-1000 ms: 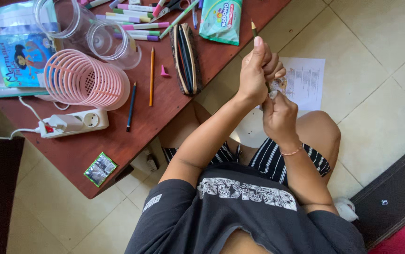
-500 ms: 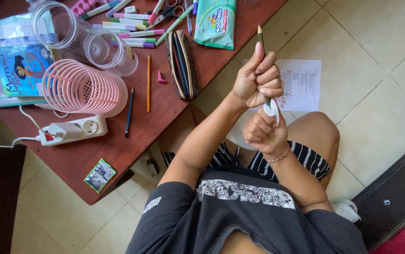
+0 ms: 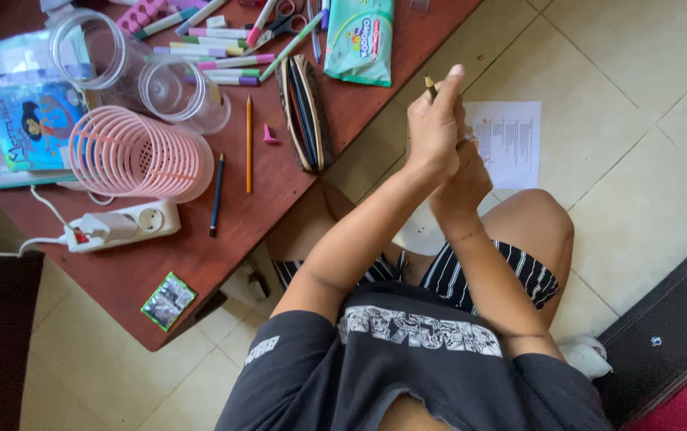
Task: The person cleans a pencil with a tissue, puts several pencils into a small container, and then places a pink pencil case into a bag.
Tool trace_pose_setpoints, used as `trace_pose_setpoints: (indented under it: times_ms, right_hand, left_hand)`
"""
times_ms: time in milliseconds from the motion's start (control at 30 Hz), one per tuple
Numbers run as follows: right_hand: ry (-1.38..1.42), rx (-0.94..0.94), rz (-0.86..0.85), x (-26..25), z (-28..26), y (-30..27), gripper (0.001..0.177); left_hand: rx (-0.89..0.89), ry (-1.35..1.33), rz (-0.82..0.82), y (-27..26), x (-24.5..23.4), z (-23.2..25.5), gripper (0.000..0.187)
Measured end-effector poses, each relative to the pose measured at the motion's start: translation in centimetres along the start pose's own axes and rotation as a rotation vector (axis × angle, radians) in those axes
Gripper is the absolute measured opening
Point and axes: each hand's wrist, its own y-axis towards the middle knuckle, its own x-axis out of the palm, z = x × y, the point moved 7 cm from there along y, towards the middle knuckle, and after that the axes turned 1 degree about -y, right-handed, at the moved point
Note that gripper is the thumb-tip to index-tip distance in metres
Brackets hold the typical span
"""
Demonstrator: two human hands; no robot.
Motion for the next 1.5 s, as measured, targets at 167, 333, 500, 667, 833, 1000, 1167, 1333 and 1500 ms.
trace_pose_setpoints:
  times_ms: [167, 333, 500, 667, 833, 1000, 1167, 1333, 1500]
  right_hand:
    - [0.27, 0.006, -0.276, 1.5, 3.0, 0.6, 0.025]
    - [1.285, 0.507, -0.863, 2.3, 4.1, -2.2, 0.037]
    - [2.092, 0.98, -1.156, 0.9, 1.1, -4.3, 0.043]
    - [2.439, 0.867, -1.096, 1.8, 2.0, -5.7, 0.047]
    - [2.047, 0.941, -0.691, -0.2, 6.2, -14.6, 0.048]
    - [1.834, 0.922, -0.583, 4.0, 10.7, -4.6, 0.038]
    - [1.704, 1.018, -0.425, 2.0, 8.0, 0.1, 0.049]
    - [1.38, 0.595, -0.359, 0.3, 4.5, 2.5, 0.06]
    - [-0.24, -0.219, 0.119, -4.1, -4.5, 2.7, 0.043]
  left_hand:
    - [-0.119, -0.164, -0.262, 0.5, 0.9, 2.2, 0.057]
    - [-0.369, -0.235, -0.515, -0.6, 1.3, 3.0, 0.06]
    - [-0.579, -0.297, -0.63, -1.0, 2.2, 1.5, 0.059]
    - [-0.457, -0.344, -0.588, 2.8, -1.1, 2.2, 0.057]
    - [-0.068, -0.741, -0.761, 12.2, -6.7, 18.2, 0.055]
    - [-0.111, -0.528, -0.647, 8.7, -0.6, 8.8, 0.048]
    - [-0.376, -0.578, -0.642, 4.9, -0.1, 4.1, 0.057]
    - [-0.371, -0.537, -0.602, 4.1, 0.6, 2.6, 0.058]
    - [-0.288, -0.484, -0.433, 3.7, 0.5, 2.0, 0.06]
